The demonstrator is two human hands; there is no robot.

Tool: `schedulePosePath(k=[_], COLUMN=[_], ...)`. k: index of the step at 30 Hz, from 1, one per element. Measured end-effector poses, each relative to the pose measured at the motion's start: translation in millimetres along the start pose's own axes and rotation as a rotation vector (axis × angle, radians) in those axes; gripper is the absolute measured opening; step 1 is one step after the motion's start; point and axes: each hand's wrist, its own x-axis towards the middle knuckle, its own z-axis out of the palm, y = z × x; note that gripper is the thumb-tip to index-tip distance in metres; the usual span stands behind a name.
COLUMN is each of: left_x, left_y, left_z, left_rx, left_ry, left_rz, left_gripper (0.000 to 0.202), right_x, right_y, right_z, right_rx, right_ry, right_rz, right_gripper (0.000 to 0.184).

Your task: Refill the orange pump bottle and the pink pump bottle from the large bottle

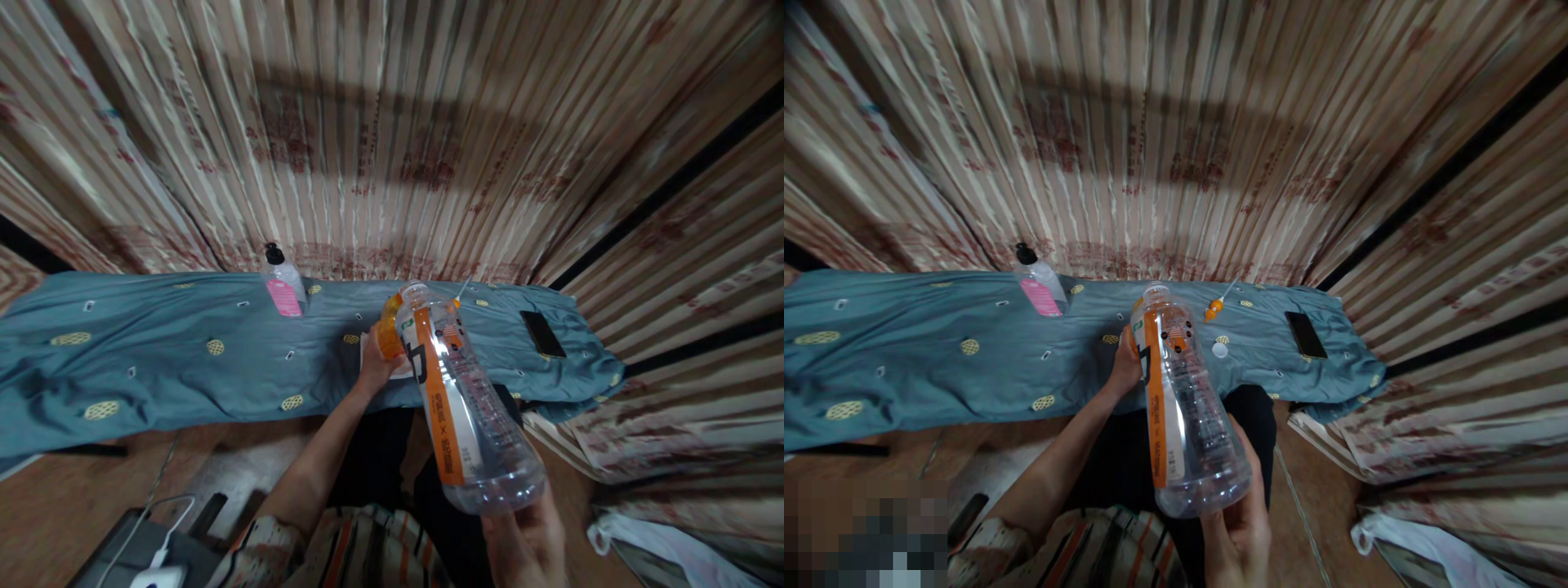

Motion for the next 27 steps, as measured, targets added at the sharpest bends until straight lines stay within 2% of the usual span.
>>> schedulePosePath(k=[2,6,11,16,20,23,27], left_x=[0.1,0.4,0.7,0.5,0.2,0.4,0.8], left_y=[-0.3,-1.7,-2.1,-1.4,-2.5,-4.3,-5.8], left_z=[0.2,0.2,-0.3,-0.4,-0.1,0.7,1.7], left_rx=[-0.007,-0.009,0.003,0.015,0.014,-0.013,-0.029], left_ry=[-0.008,0.001,0.0,0.005,0.008,0.019,0.025], left_rz=[0.005,0.021,0.029,0.023,0.007,0.015,0.034], left_gripper=[0.058,0.056,0.056,0.058,0.058,0.058,0.061], right_x=[-1.1,-1.6,-0.6,-0.9,-6.1,-8.1,-4.9], right_y=[-1.2,-0.8,0.8,-2.8,-11.3,-14.7,-11.3], right_z=[1.1,0.3,-0.9,2.1,12.5,16.8,12.8], right_rx=[0.003,0.007,0.0,-0.006,-0.037,-0.044,-0.041], right_ry=[0.027,-0.025,0.013,-0.026,0.065,0.063,0.057], right_rz=[0.01,0.011,-0.015,-0.018,-0.026,-0.017,-0.016], right_gripper=[0.073,0.074,0.073,0.072,0.072,0.075,0.075])
